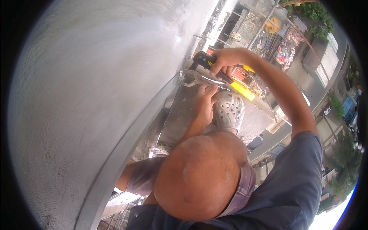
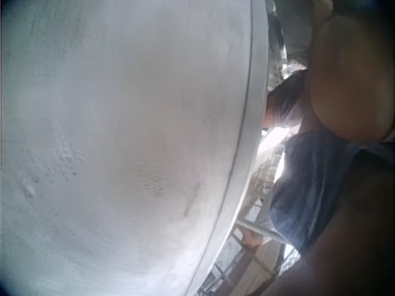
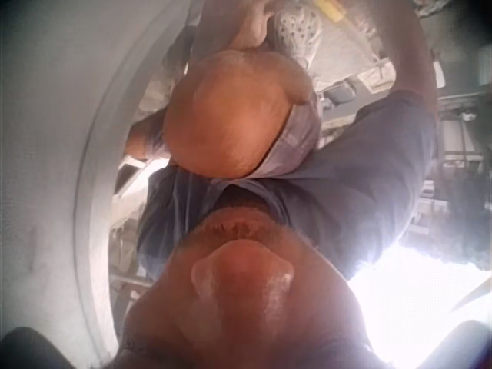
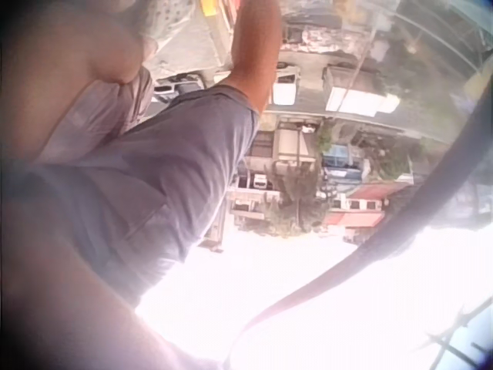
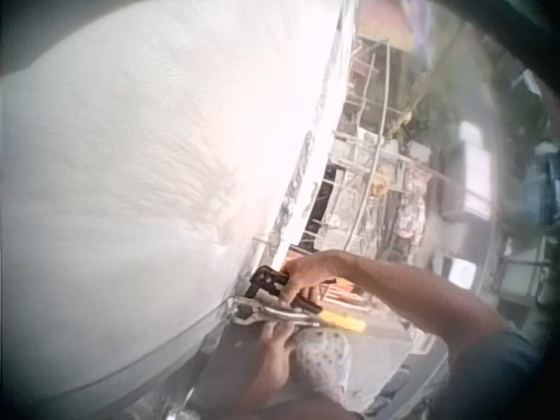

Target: The person uses a power drill and a hammer to install a metal frame onto a concrete wall. They secure the frame with screws and adjust its position as needed.

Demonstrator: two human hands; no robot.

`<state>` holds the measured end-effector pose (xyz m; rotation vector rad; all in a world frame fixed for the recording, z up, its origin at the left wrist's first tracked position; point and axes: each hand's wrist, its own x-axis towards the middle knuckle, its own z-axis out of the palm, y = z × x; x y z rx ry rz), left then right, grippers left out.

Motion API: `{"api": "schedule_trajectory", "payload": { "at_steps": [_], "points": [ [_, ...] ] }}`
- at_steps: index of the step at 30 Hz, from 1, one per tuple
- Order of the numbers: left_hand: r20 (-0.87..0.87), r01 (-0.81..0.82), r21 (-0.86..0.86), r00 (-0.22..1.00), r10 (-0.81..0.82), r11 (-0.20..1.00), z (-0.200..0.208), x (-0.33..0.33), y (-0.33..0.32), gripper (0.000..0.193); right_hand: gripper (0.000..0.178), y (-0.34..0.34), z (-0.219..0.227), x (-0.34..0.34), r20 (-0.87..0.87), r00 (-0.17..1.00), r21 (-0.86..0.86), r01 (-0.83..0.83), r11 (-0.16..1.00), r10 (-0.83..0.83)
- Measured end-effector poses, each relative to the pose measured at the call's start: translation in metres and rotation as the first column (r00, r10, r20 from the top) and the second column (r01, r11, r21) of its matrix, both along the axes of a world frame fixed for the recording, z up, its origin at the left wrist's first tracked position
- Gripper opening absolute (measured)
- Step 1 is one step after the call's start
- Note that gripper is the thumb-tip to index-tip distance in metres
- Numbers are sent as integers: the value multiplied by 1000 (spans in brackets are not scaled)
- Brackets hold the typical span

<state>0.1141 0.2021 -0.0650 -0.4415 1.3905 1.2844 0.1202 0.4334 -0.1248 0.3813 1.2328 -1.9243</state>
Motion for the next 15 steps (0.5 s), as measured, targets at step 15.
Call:
{"api": "schedule_trajectory", "payload": {
  "at_steps": [15],
  "points": [
    [-143,-95,-12,985,92,995,-12,21,19,32,39,0,-1,0,48,992,-93,123,988,-119]
  ]
}}
